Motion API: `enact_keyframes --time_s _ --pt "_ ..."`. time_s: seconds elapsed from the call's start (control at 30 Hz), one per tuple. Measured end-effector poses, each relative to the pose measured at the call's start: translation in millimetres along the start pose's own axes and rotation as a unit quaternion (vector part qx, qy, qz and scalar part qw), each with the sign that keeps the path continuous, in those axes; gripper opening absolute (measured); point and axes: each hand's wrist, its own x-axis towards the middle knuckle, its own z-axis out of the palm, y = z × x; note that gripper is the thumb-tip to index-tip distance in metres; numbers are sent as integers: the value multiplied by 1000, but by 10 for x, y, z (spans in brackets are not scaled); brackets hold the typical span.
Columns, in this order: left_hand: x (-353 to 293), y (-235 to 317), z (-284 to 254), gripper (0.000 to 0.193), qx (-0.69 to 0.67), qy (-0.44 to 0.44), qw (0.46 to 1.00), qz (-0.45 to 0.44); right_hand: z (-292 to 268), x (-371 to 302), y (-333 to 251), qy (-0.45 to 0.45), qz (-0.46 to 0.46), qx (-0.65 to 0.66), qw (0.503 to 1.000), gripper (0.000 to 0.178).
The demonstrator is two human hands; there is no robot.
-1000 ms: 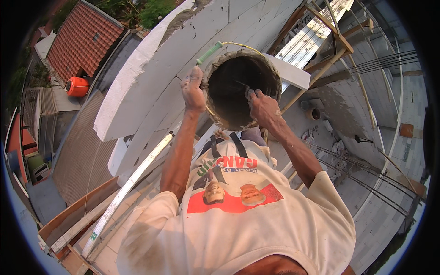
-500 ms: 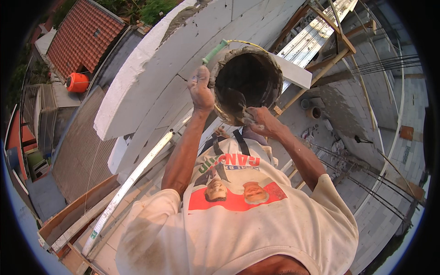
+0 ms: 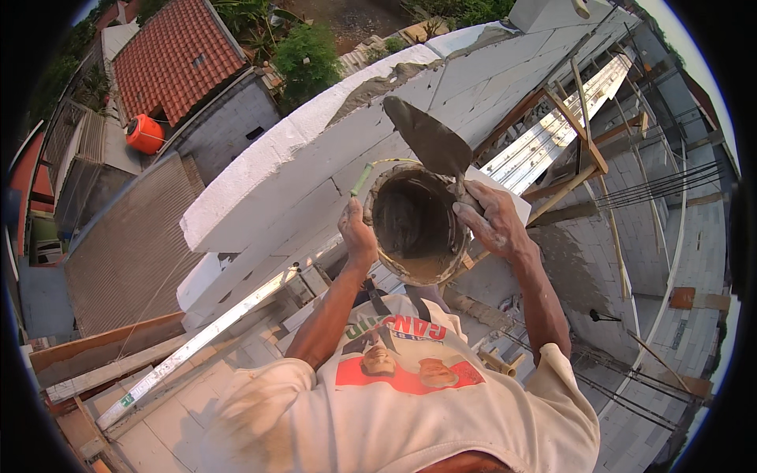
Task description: The person scoops mortar from a bucket using a trowel and applies it to the top of a wall. They measure the wall with a tape measure, pick up a white block, and place it onto the mortar. The person uses a hammer to tap the block into position and continues to apply mortar and lay additional blocks.
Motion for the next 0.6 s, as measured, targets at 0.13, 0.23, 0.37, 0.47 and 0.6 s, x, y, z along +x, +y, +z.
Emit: enact_keyframes --time_s 0.13,0.23,0.37,0.47,0.6 --pt "-25 -152 -178 42 71 -18 997 -34 -72 690 -301 78 -117 -381 914 35" --pt "-44 -166 -256 43 80 -38 996 -27 -8 1019 -369 86 -166 -534 824 37" --pt "-177 -53 -118 42 33 -26 999 3 -342 1317 -202 34 -80 -594 800 35" --pt "-149 19 -38 35 57 -58 994 72 -685 1579 -87 2 2 -544 839 31" --pt "-86 71 51 36 28 -39 998 34 -84 1519 -265 -60 -89 -512 852 27"
